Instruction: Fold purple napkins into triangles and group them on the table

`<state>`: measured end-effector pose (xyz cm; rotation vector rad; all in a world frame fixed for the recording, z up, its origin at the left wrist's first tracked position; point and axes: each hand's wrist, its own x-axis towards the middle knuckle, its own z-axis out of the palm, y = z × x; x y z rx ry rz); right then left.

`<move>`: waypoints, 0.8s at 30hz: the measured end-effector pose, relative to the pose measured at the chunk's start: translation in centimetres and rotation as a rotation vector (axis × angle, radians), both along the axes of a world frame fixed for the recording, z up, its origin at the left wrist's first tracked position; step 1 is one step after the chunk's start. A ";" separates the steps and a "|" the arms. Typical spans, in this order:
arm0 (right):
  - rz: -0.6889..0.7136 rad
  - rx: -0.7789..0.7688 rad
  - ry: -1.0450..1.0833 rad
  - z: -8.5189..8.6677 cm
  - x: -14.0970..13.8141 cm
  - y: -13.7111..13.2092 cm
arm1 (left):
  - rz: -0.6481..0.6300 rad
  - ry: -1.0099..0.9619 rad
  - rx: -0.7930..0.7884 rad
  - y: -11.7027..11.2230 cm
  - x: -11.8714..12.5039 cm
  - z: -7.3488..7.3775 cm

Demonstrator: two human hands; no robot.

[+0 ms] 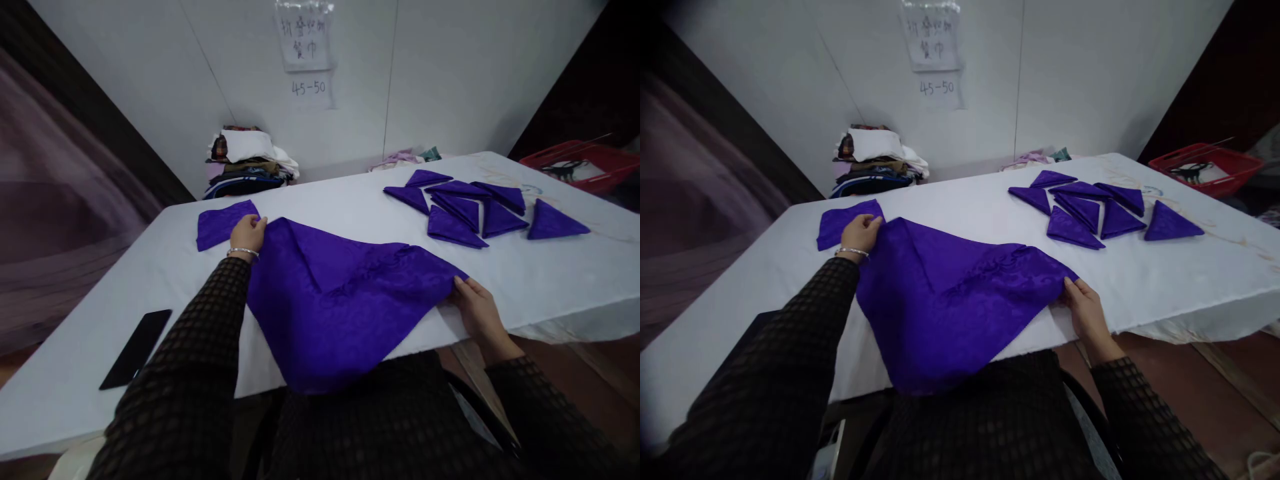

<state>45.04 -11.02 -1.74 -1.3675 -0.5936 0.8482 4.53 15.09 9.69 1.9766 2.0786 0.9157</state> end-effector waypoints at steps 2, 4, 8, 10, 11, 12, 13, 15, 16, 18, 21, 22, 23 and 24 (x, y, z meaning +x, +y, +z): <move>-0.007 -0.034 -0.041 -0.8 0.7 -0.2 | -0.080 0.021 0.045 -0.8 0.2 -1.5; -0.019 -0.054 -0.164 -1.3 1.8 -0.3 | -0.207 0.050 0.074 -2.9 0.4 -3.0; -0.125 -0.035 -0.654 -0.2 3.1 0.4 | -0.425 0.093 0.008 -8.1 -0.3 -5.3; -0.067 -0.014 -0.869 1.3 2.6 1.4 | -0.437 0.115 -0.030 -10.4 -1.5 -6.3; 0.023 0.007 -0.932 2.0 2.0 2.1 | -0.414 0.129 -0.047 -11.4 -2.2 -6.7; 0.142 0.038 -0.970 2.6 1.1 2.9 | -0.383 0.149 -0.065 -12.3 -2.9 -7.2; 0.278 0.078 -0.992 3.1 -0.1 3.8 | -0.344 0.176 -0.081 -13.2 -3.6 -7.6; 0.554 0.165 -1.043 3.5 -2.6 5.9 | -0.265 0.246 -0.105 -14.6 -4.7 -8.4; 0.672 0.206 -1.086 3.3 -3.9 7.2 | -0.231 0.282 -0.112 -15.2 -5.1 -8.8; 0.833 0.237 -1.194 2.6 -6.1 10.0 | -0.170 0.349 -0.116 -16.1 -5.4 -9.3; 0.888 0.125 -1.371 0.8 -7.7 14.3 | -0.106 0.420 -0.124 -16.6 -5.2 -10.0; 0.881 0.078 -1.420 0.2 -7.8 15.7 | -0.093 0.435 -0.129 -16.6 -5.0 -10.1; 0.869 0.047 -1.459 -0.3 -7.6 16.9 | -0.088 0.446 -0.134 -16.6 -4.9 -10.3; 0.856 0.038 -1.489 -0.8 -7.3 17.9 | -0.088 0.452 -0.136 -16.4 -4.8 -10.5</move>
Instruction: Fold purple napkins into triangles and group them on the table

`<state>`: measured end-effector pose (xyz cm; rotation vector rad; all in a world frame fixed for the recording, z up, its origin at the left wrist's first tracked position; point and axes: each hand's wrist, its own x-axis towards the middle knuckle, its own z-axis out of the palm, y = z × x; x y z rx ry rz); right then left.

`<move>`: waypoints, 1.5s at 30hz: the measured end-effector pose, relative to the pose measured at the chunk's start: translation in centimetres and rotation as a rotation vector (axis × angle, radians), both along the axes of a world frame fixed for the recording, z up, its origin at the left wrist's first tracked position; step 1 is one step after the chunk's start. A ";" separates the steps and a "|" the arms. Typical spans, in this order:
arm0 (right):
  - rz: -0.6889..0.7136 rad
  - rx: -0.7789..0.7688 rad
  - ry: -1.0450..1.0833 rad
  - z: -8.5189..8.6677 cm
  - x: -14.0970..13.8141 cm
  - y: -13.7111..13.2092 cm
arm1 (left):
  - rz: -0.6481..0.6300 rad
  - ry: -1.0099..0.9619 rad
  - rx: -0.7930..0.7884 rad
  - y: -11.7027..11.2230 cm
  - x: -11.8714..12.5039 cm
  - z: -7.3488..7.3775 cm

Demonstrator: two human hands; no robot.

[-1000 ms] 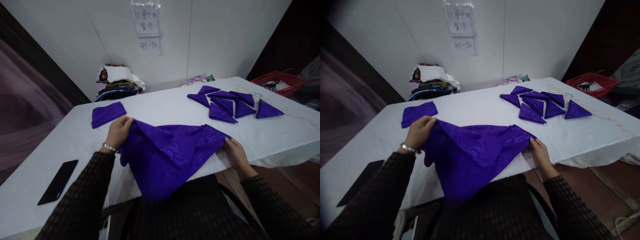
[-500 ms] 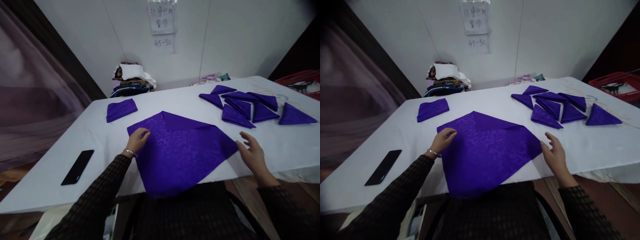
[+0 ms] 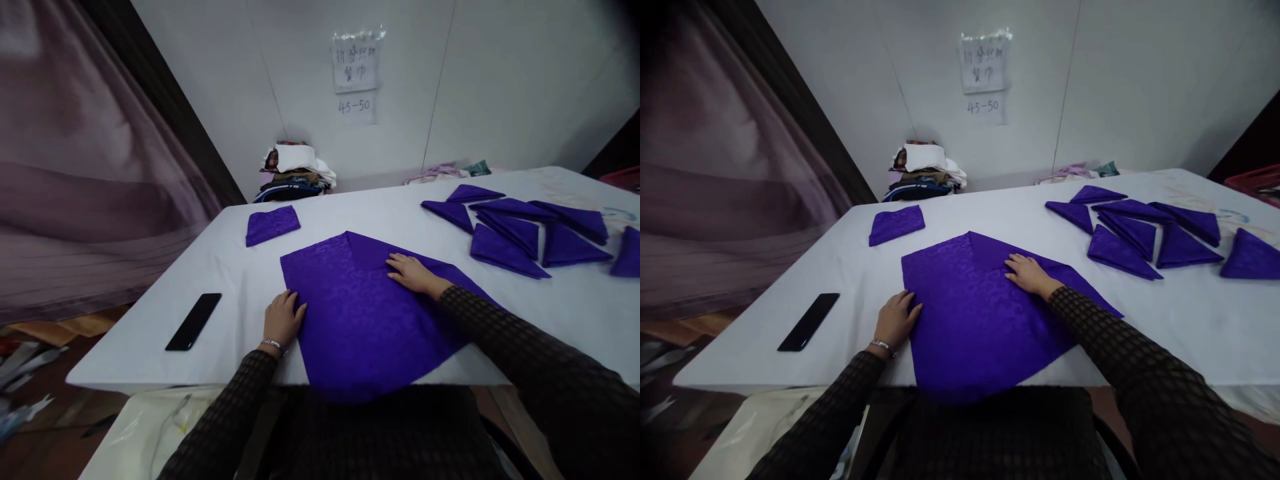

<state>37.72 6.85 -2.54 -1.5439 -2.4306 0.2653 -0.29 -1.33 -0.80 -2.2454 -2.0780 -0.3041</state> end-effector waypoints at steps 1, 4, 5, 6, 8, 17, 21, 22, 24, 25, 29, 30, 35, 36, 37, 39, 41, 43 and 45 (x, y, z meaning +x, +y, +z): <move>0.002 0.022 -0.013 -0.4 0.4 0.8 | -0.003 0.005 -0.001 0.2 0.1 -0.2; 0.019 0.108 -0.003 -0.8 1.6 2.1 | -0.009 0.022 -0.019 1.2 0.1 -0.5; 0.009 0.125 0.012 -0.8 2.0 2.3 | -0.008 0.027 -0.033 1.7 0.1 -0.6; -0.017 0.131 0.040 -0.7 2.2 2.5 | -0.004 0.032 -0.049 2.3 0.1 -0.6; -0.150 0.104 0.172 -0.5 2.6 3.2 | 0.003 0.031 -0.083 3.7 0.1 -0.6; -0.741 0.048 0.562 2.3 6.8 9.9 | 0.042 -0.003 -0.193 12.8 -0.6 0.7; -0.744 -0.010 0.626 2.4 8.7 8.6 | 0.042 -0.027 -0.191 13.5 -0.6 0.6; -0.731 -0.028 0.630 2.1 9.0 7.7 | 0.024 -0.032 -0.182 13.1 -0.7 0.4; -0.694 -0.062 0.609 1.2 9.5 5.7 | -0.036 -0.046 -0.148 11.7 -1.0 -0.1; -0.674 -0.070 0.587 0.7 9.7 4.5 | -0.075 -0.056 -0.128 10.9 -1.2 -0.3; -0.605 -0.076 0.530 -0.6 10.5 -0.6 | -0.241 -0.155 -0.061 6.5 -2.1 -1.0; -0.593 -0.082 0.535 -0.7 10.7 -2.0 | -0.289 -0.186 -0.048 5.3 -2.4 -1.1; -0.572 -0.182 0.599 -0.1 11.2 -8.9 | -0.453 -0.246 0.046 -0.1 -3.9 -1.6; -0.575 -0.222 0.622 0.1 11.3 -10.1 | -0.459 -0.241 0.066 -0.9 -4.3 -1.6; -0.573 -0.272 0.648 0.5 11.4 -11.2 | -0.462 -0.234 0.081 -1.5 -4.7 -1.7; -0.556 -0.371 0.687 1.2 11.6 -12.9 | -0.478 -0.225 0.100 -2.5 -5.5 -1.6; -0.527 -0.435 0.716 1.9 11.8 -14.1 | -0.512 -0.224 0.105 -3.1 -5.9 -1.3; -0.507 -0.474 0.744 2.5 11.9 -14.7 | -0.554 -0.218 0.083 -3.7 -5.9 -0.9; -0.492 -0.524 0.791 2.8 12.0 -15.0 | -0.590 -0.206 0.030 -4.3 -5.8 -0.3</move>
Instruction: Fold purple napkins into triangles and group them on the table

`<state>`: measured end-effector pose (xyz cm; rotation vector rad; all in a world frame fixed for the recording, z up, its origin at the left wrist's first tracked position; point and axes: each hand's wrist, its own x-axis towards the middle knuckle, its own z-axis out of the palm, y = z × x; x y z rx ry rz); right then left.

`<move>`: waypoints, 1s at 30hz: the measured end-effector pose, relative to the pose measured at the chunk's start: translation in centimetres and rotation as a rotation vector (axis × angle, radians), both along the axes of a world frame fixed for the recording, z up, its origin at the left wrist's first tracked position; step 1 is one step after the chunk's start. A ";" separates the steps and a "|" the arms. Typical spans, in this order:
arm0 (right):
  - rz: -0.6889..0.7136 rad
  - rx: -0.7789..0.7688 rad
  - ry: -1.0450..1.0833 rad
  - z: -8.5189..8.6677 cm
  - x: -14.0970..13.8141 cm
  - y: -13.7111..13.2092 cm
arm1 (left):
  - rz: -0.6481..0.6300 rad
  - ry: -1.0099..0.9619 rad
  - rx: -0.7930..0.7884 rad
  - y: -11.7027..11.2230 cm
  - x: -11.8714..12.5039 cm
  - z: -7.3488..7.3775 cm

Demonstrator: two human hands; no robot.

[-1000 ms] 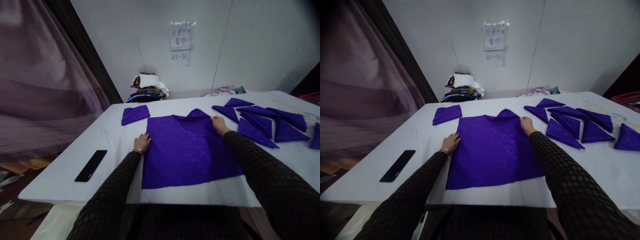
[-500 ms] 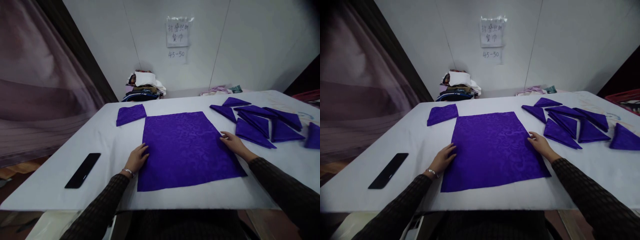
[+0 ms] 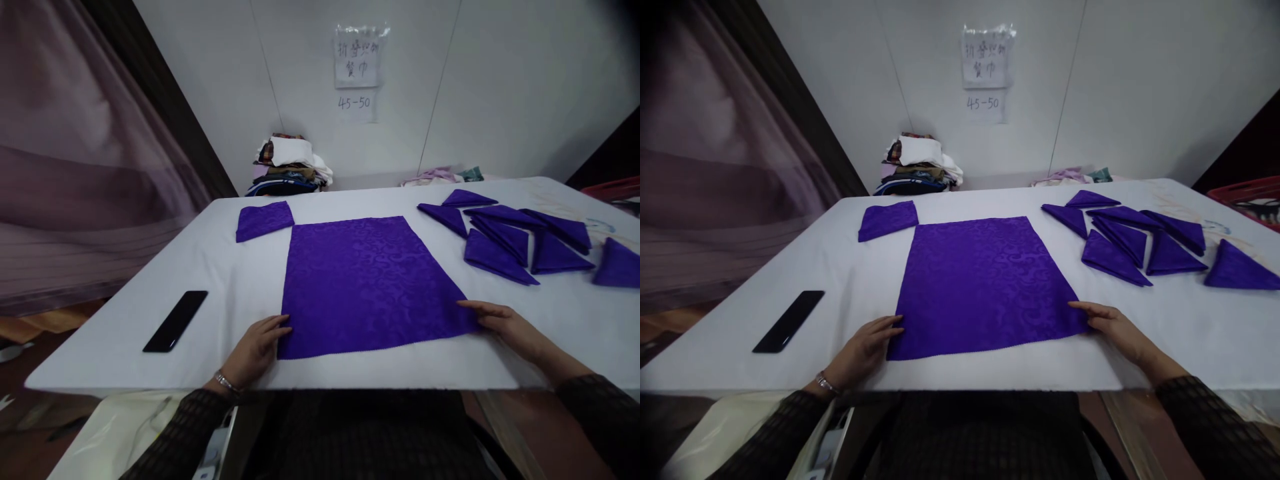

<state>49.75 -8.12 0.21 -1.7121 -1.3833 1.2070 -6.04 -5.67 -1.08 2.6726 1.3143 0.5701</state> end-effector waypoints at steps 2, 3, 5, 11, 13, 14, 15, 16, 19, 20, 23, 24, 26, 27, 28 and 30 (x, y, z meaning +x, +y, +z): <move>0.012 -0.020 0.069 -0.2 0.0 -0.1 | -0.029 0.022 -0.060 -0.5 0.1 0.6; 0.015 -0.016 0.094 -0.4 0.1 -0.2 | -0.032 0.029 -0.093 -0.8 0.2 0.8; 0.017 0.021 0.097 -1.0 0.1 -0.2 | -0.025 0.034 -0.160 -1.1 0.0 1.2; 0.037 0.368 -0.272 -3.0 0.3 0.3 | -0.005 0.043 -0.204 -1.1 -0.2 1.4; 0.069 0.450 -0.386 -3.5 0.3 0.7 | 0.005 0.028 -0.148 -0.9 0.1 1.0; 0.081 0.480 -0.431 -3.7 0.3 0.9 | 0.012 0.014 -0.111 -0.7 0.3 0.7; 0.088 0.506 -0.471 -3.9 0.3 1.0 | 0.022 -0.001 -0.070 -0.6 0.4 0.4; 0.091 0.527 -0.506 -4.0 0.3 1.1 | 0.032 -0.019 -0.032 -0.5 0.6 0.1; 0.100 0.571 -0.570 -4.0 0.5 1.1 | 0.048 -0.075 0.024 -0.3 1.1 -0.4; 0.109 0.583 -0.573 -3.8 0.6 0.8 | 0.047 -0.100 0.015 -0.3 1.2 -0.2; 0.169 0.596 -0.525 -2.5 0.9 -0.5 | 0.059 -0.199 -0.075 -0.9 1.1 0.9; 0.191 0.578 -0.500 -1.9 0.9 -1.2 | 0.084 -0.232 -0.119 -1.2 1.0 1.5; 0.226 0.482 -0.435 -0.4 0.7 -2.8 | 0.170 -0.290 -0.211 -2.0 0.6 2.7; 0.237 0.409 -0.386 0.3 0.6 -3.6 | 0.219 -0.312 -0.261 -2.5 0.5 3.3; 0.246 0.325 -0.323 1.1 0.5 -4.4 | 0.268 -0.338 -0.316 -3.0 0.3 3.8; 0.276 0.157 -0.168 2.7 0.3 -5.7 | 0.345 -0.411 -0.447 -3.7 0.3 4.8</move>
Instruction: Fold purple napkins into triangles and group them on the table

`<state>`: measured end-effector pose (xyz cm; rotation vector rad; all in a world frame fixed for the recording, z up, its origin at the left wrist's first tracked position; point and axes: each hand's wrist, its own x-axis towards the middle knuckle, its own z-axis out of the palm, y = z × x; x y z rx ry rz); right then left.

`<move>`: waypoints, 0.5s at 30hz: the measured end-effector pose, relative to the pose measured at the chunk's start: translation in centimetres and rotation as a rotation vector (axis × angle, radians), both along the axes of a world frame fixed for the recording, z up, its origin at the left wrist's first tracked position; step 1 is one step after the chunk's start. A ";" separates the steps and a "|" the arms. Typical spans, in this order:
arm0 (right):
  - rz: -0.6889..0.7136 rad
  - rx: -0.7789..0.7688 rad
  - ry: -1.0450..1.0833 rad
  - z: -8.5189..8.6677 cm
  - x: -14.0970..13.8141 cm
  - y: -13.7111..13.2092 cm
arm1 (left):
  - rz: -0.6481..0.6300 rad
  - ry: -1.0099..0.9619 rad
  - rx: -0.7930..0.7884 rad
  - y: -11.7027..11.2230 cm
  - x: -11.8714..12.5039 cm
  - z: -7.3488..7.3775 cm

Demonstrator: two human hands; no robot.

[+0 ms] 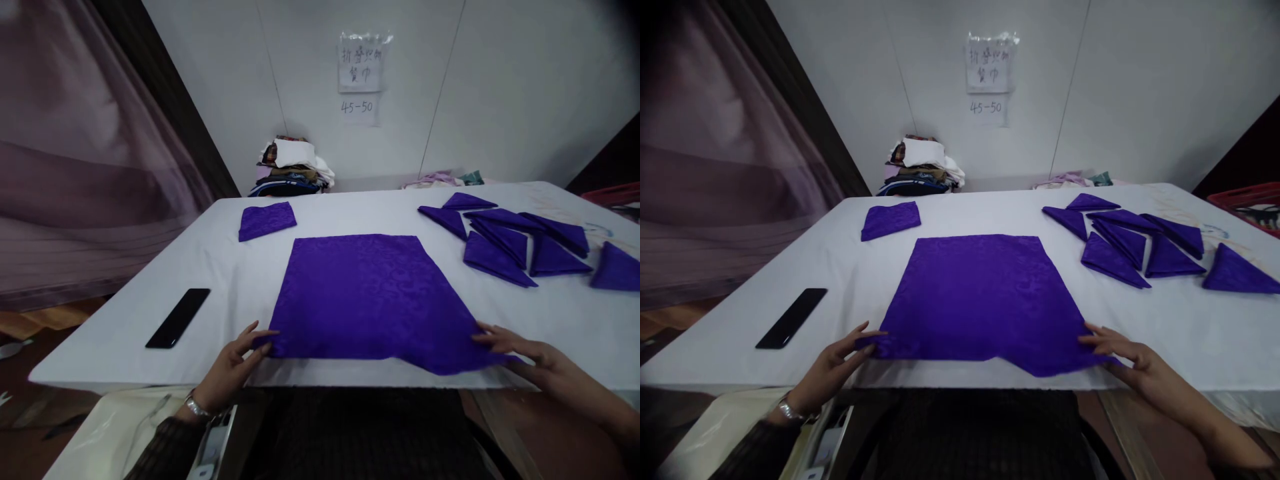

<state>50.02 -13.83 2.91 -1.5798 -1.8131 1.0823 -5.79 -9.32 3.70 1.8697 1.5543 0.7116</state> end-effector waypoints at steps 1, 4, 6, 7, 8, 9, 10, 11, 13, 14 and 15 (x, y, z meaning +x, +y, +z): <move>0.006 -0.084 0.064 0.7 -0.1 -0.4 | 0.023 -0.056 -0.067 -0.2 0.1 0.4; -0.042 -0.233 0.184 2.3 -0.5 -0.2 | 0.094 -0.233 -0.191 0.4 0.8 1.6; -0.115 -0.223 0.206 2.7 -1.0 1.3 | 0.167 -0.317 -0.177 1.9 1.6 2.1; -0.150 -0.197 0.222 2.7 -1.3 2.5 | 0.207 -0.344 -0.151 3.0 2.1 2.2; -0.188 -0.175 0.250 2.5 -1.6 3.9 | 0.248 -0.366 -0.121 4.3 2.5 2.2; -0.226 -0.167 0.307 2.2 -1.9 5.5 | 0.282 -0.383 -0.097 5.7 3.0 2.1; -0.271 -0.165 0.370 1.8 -2.3 7.1 | 0.310 -0.394 -0.078 7.2 3.4 1.8; -0.315 -0.157 0.420 1.4 -2.6 8.8 | 0.341 -0.405 -0.069 8.8 3.7 1.4; -0.411 -0.121 0.460 0.4 -3.3 12.1 | 0.393 -0.395 -0.061 12.0 4.3 0.4; -0.458 -0.105 0.443 -0.1 -3.6 13.5 | 0.423 -0.356 -0.046 13.4 4.5 -0.1; -0.497 -0.093 0.405 -0.6 -3.9 14.7 | 0.446 -0.295 -0.027 14.8 4.7 -0.7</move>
